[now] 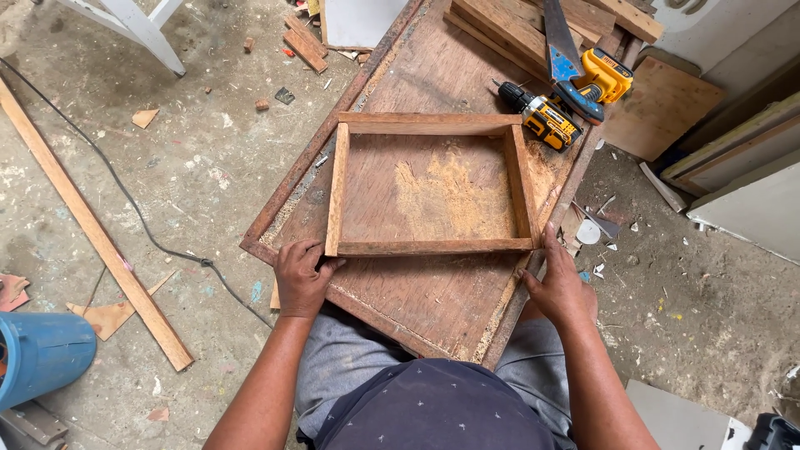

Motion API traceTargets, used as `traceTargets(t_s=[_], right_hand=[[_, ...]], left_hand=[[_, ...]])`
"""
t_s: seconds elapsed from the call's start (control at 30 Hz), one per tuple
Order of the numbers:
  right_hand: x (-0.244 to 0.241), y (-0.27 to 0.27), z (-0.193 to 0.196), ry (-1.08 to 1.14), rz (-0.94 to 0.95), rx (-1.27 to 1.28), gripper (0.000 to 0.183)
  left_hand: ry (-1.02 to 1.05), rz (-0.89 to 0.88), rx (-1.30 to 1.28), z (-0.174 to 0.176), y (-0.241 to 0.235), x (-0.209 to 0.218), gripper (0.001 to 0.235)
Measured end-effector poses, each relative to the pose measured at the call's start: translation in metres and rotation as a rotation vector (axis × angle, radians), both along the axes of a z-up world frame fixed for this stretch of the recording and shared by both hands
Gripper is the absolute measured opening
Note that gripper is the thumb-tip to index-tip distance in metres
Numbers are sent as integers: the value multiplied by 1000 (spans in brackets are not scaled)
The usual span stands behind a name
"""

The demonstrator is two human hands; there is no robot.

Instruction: Inspecting and adjusting a small wooden frame on a workbench to check alignment.

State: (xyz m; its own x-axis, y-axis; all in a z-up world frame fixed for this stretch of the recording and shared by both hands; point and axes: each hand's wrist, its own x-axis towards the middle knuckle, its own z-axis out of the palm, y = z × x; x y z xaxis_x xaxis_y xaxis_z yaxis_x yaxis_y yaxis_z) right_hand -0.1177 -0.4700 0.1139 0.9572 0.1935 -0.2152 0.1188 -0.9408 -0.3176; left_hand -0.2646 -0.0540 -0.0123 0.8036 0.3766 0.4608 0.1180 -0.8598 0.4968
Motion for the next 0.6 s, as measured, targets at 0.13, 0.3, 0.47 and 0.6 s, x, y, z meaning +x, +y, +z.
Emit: traceTargets(t_s=[0.13,0.3,0.47,0.6], right_hand=[[7,-9,-27,13,-14,-77,101],[11,-18,-52,8,-25,-142,95],[4,-7,-31,12,-44,-82,93],[3,-7,-31,4,-37,-108,93]], left_hand=[[-9,11,21,2,-2,3,37],[-21,-2,13,10,-4,2,37],[-24,3,23,5,-3,2,37],[-26,11,22,0,-3,1,38]])
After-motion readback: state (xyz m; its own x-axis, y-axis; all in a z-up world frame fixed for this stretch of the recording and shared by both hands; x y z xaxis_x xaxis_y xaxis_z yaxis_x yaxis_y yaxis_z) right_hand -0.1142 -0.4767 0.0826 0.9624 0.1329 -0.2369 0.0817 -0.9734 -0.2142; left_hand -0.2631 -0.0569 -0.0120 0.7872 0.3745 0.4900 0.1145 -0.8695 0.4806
